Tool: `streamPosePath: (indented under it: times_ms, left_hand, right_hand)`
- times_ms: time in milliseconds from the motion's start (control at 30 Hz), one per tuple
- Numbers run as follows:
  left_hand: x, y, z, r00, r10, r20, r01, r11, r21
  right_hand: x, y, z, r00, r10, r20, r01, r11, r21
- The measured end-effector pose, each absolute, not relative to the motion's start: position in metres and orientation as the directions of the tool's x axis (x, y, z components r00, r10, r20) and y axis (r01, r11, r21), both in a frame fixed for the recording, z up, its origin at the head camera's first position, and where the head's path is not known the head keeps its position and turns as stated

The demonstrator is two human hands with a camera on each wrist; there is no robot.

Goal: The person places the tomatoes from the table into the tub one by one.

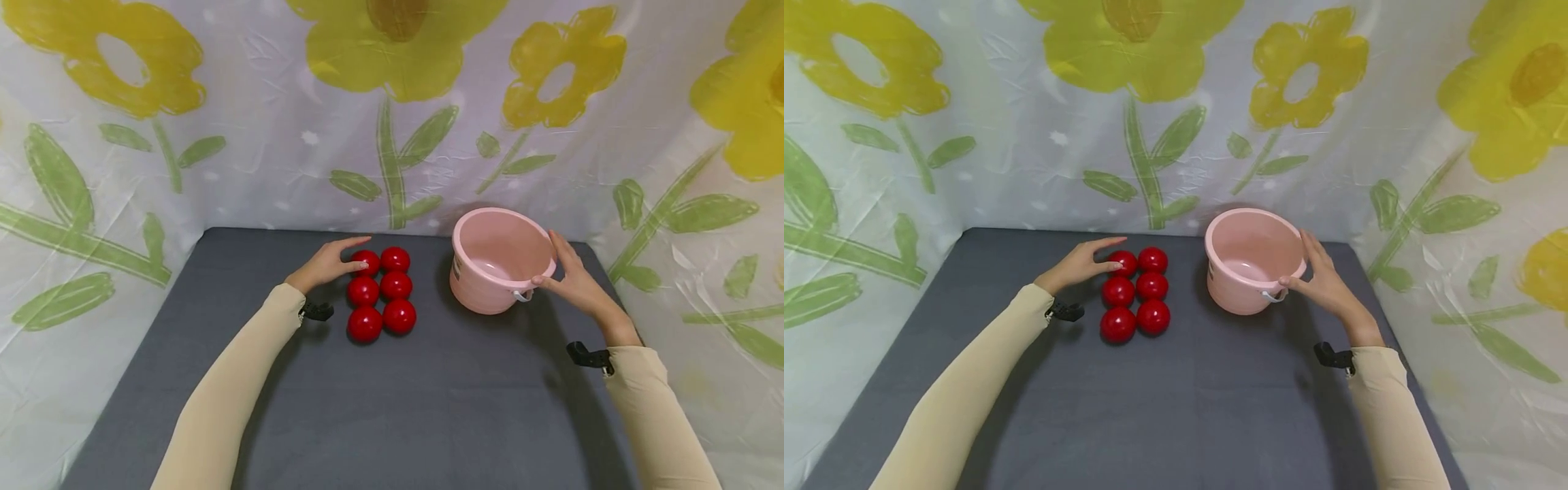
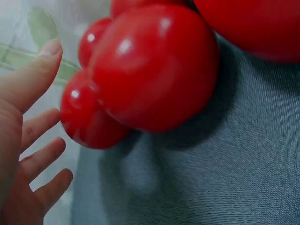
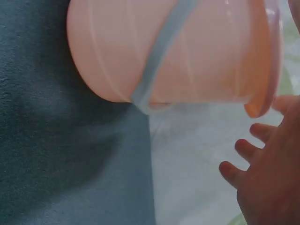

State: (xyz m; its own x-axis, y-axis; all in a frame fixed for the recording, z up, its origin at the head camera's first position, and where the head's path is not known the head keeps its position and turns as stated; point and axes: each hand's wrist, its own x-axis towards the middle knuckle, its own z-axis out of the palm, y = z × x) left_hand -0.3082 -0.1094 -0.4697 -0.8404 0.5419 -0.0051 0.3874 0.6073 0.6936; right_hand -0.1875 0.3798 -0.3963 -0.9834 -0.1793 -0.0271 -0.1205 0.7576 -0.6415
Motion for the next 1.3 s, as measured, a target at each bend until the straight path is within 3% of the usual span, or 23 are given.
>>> streamPosePath:
  times_ms: [600, 1000, 1300]
  left_hand:
    - [-0.319, -0.110, -0.493, -0.860, 0.510, 0.012, 0.351, 0.575, 0.739]
    - [-0.321, -0.108, -0.498, -0.876, 0.481, 0.030, 0.340, 0.573, 0.746]
    - [-0.319, -0.110, -0.497, -0.886, 0.460, 0.052, 0.335, 0.560, 0.758]
  right_hand:
    - [-0.191, 0.384, -0.393, -0.963, -0.209, -0.171, -0.048, 0.756, -0.653]
    - [-0.183, 0.383, -0.382, -0.937, -0.314, -0.154, -0.144, 0.749, -0.647]
    - [-0.182, 0.378, -0.394, -0.942, -0.306, -0.140, -0.124, 0.702, -0.702]
